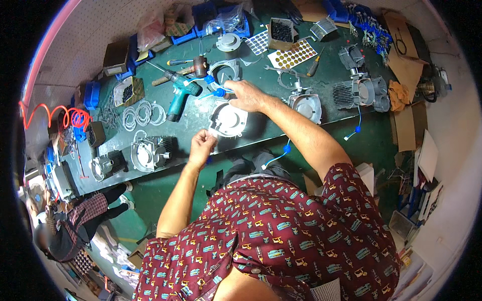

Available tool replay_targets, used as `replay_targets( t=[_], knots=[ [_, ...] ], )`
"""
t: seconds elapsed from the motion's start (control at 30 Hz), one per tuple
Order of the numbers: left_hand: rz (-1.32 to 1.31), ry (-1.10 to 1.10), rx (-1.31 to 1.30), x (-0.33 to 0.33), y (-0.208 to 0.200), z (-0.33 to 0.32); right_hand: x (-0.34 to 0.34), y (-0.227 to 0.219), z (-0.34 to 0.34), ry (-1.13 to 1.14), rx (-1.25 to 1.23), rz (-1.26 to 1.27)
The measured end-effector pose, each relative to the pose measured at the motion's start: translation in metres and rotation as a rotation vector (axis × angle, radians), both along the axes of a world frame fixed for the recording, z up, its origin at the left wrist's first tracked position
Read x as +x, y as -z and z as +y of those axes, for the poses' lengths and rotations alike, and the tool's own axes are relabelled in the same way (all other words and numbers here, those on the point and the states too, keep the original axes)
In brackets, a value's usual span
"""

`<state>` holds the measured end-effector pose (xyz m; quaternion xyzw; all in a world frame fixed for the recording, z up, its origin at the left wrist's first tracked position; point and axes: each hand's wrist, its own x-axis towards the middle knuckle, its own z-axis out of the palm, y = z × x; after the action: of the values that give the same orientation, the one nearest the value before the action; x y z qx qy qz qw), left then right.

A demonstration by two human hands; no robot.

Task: The person assembles electrical components on a workbench. They use a power drill to fasten parts, connect wires to a motor housing, and place finished units into a cardboard box.

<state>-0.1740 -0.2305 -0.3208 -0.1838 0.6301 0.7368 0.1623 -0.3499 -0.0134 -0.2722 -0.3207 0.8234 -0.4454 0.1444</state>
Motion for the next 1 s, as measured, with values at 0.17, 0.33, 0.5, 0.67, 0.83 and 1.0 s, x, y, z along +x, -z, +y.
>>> replay_targets(
  t=[0.17, 0.33, 0.5, 0.67, 0.83, 1.0],
  knots=[
    [0.427, 0.051, -0.831, 0.006, -0.007, 0.013, 0.002, -0.002, 0.003, 0.011, 0.005, 0.004],
    [-0.179, -0.079, 0.105, 0.002, -0.002, -0.005, 0.003, -0.005, 0.0, 0.0, 0.018, -0.003],
    [-0.428, 0.014, 0.532, -0.014, -0.007, -0.023, 0.003, -0.005, -0.001, -0.011, 0.025, -0.009],
    [0.033, 0.073, -0.027, -0.011, 0.013, -0.017, 0.001, 0.003, -0.001, 0.004, 0.022, 0.02],
    [0.256, 0.075, -0.858, 0.004, 0.004, 0.005, 0.003, 0.005, 0.0, 0.021, 0.038, 0.033],
    [-0.357, -0.191, 0.45, 0.002, -0.012, -0.005, 0.004, 0.004, -0.003, 0.006, 0.005, 0.016]
  ],
)
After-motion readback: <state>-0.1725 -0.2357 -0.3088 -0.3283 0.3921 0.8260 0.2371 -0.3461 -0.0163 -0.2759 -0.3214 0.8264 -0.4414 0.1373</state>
